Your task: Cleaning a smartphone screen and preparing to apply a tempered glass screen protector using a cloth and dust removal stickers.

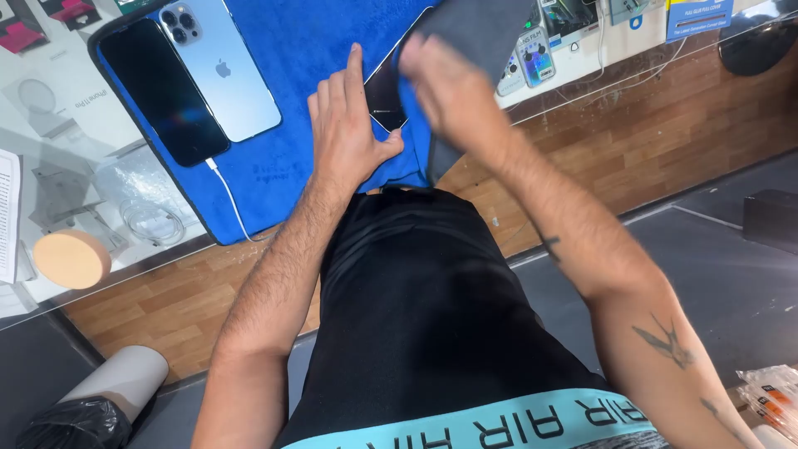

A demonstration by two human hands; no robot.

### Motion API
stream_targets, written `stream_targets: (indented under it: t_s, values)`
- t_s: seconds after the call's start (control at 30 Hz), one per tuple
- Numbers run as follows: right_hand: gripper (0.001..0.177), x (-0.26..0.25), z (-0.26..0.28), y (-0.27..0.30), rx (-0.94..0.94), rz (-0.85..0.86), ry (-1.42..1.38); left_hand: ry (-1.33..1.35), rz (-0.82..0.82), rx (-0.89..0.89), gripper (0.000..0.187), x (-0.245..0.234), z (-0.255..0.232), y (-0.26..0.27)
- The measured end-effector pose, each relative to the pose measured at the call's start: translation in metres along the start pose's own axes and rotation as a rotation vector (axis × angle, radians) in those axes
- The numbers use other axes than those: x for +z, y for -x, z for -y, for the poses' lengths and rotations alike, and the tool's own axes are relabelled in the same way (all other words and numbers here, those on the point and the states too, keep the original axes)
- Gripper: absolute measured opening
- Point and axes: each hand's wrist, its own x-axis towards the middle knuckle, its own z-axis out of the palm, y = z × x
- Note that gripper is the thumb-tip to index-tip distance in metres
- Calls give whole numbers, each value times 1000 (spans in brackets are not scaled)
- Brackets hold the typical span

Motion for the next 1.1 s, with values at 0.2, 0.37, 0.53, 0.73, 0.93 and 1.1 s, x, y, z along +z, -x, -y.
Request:
stream_targets:
  t_s: [0.2, 0.37, 0.53, 0.73, 0.93, 1.1]
  values:
    - [22, -43, 14, 57, 380, 68, -212, 90, -50, 15, 93, -5, -2, 3]
    - [20, -59, 10, 97, 825, -549, -339, 123, -134, -94, 89, -13, -3, 18]
    - [15, -27, -37, 167, 1105, -956, -921, 224, -160, -53, 96, -12, -30, 36]
    - [38, -55, 17, 111, 1010, -924, -1267, 350, -124, 298, 38, -40, -20, -34]
    - [48, -60, 34, 99, 931, -838, -1342, -149, 286, 822, 101, -34, -2, -93]
    - [35, -56, 30, 90, 745, -875, -1243, -160, 274, 618, 92, -55, 8, -83]
